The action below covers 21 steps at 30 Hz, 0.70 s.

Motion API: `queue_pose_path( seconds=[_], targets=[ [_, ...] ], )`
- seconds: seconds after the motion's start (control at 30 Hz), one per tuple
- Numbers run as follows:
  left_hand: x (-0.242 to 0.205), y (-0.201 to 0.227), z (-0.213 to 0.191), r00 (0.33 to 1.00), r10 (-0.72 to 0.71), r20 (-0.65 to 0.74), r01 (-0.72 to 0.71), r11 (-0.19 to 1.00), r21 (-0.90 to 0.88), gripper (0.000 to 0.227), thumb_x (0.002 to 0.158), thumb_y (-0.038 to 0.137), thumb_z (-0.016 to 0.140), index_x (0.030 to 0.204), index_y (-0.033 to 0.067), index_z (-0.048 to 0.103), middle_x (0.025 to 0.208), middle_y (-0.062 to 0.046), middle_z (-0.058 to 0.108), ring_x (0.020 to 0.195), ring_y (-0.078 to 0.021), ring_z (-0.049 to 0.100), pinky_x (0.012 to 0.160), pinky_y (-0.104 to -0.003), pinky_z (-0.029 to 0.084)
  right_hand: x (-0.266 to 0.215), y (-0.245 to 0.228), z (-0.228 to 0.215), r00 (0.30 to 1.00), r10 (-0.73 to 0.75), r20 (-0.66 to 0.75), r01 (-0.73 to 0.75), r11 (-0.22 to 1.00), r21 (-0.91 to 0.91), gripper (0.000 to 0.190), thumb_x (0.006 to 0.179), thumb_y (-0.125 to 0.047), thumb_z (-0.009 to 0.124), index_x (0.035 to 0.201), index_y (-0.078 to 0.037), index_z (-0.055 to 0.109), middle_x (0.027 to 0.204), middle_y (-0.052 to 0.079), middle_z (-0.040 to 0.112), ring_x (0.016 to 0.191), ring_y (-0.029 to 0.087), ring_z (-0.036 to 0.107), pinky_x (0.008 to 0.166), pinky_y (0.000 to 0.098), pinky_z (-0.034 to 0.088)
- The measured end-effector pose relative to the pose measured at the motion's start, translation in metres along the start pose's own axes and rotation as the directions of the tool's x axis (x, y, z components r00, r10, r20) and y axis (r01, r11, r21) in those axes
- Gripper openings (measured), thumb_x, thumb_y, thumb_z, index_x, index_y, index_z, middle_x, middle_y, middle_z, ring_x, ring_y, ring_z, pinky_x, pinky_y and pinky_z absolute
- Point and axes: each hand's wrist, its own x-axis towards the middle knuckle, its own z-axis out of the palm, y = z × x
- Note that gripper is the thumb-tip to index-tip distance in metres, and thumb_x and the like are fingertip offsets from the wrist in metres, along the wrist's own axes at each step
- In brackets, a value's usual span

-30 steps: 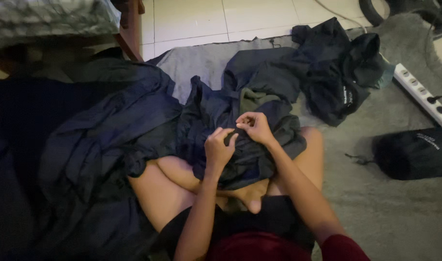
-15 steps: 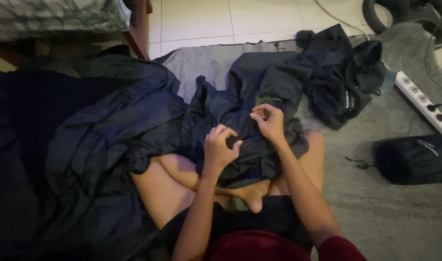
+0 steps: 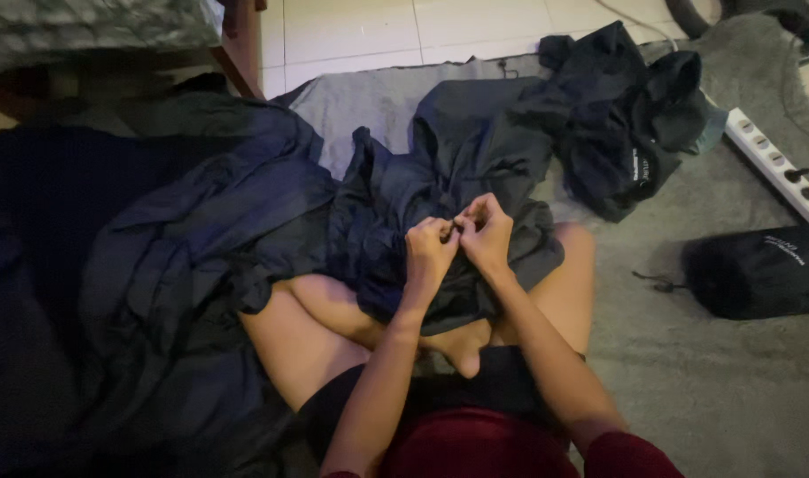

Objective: The person unfolds a dark fabric item by hand while sitting on the floor.

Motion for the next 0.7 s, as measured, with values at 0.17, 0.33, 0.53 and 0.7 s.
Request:
queue_pose_path(
  seconds=[0.17,0.33,0.53,0.7],
  targets=[
    [-0.005,-0.009,-0.004,0.992,0.126,-0.024,-0.127,0.991,-0.037,0.003,0.083,0.008,0.082,0.082,0.0101,0.083,0.076,-0.009,0.076,0.071,-0.0335,0.079,0.062,-0.038,0.066,0.009,0.003,-0.001,0.986,-0.165,-0.038,0.158,0.977,-0.144,0.035,0.089,0.008,0.084,0.091,-0.01,0.053,0.075,0.01,0.079,0.068,0.032,0.079,0.065,0.0381,0.061],
    [-0.01,-0.011,-0.005,0.987,0.156,-0.021,-0.157,0.984,-0.079,0.005,0.081,0.004,0.079,0.077,0.0067,0.078,0.07,-0.012,0.072,0.067,-0.0359,0.076,0.06,-0.041,0.064,0.043,0.01,-0.022,0.949,-0.307,-0.066,0.285,0.931,-0.228,0.034,0.092,0.022,0.066,0.092,-0.01,0.055,0.078,0.014,0.075,0.071,0.042,0.076,0.069,0.0429,0.059],
    [0.005,0.0,-0.012,0.987,0.16,0.013,-0.158,0.982,-0.101,0.006,0.08,0.009,0.079,0.076,0.0082,0.075,0.07,-0.011,0.07,0.068,-0.0338,0.076,0.062,-0.043,0.063,0.068,0.015,-0.023,0.963,-0.261,-0.063,0.242,0.946,-0.215,0.036,0.093,0.014,0.08,0.098,-0.009,0.052,0.077,0.009,0.077,0.073,0.033,0.08,0.072,0.0412,0.06],
    [0.022,0.001,-0.022,0.986,0.144,0.08,-0.14,0.989,-0.05,0.019,0.077,0.015,0.081,0.096,0.0104,0.077,0.08,-0.009,0.073,0.079,-0.0338,0.076,0.071,-0.046,0.063,0.071,0.016,-0.039,0.967,-0.247,0.068,0.255,0.898,-0.36,0.019,0.105,-0.008,0.075,0.124,-0.009,0.073,0.116,0.015,0.074,0.109,0.043,0.064,0.101,0.0562,0.05]
  ],
)
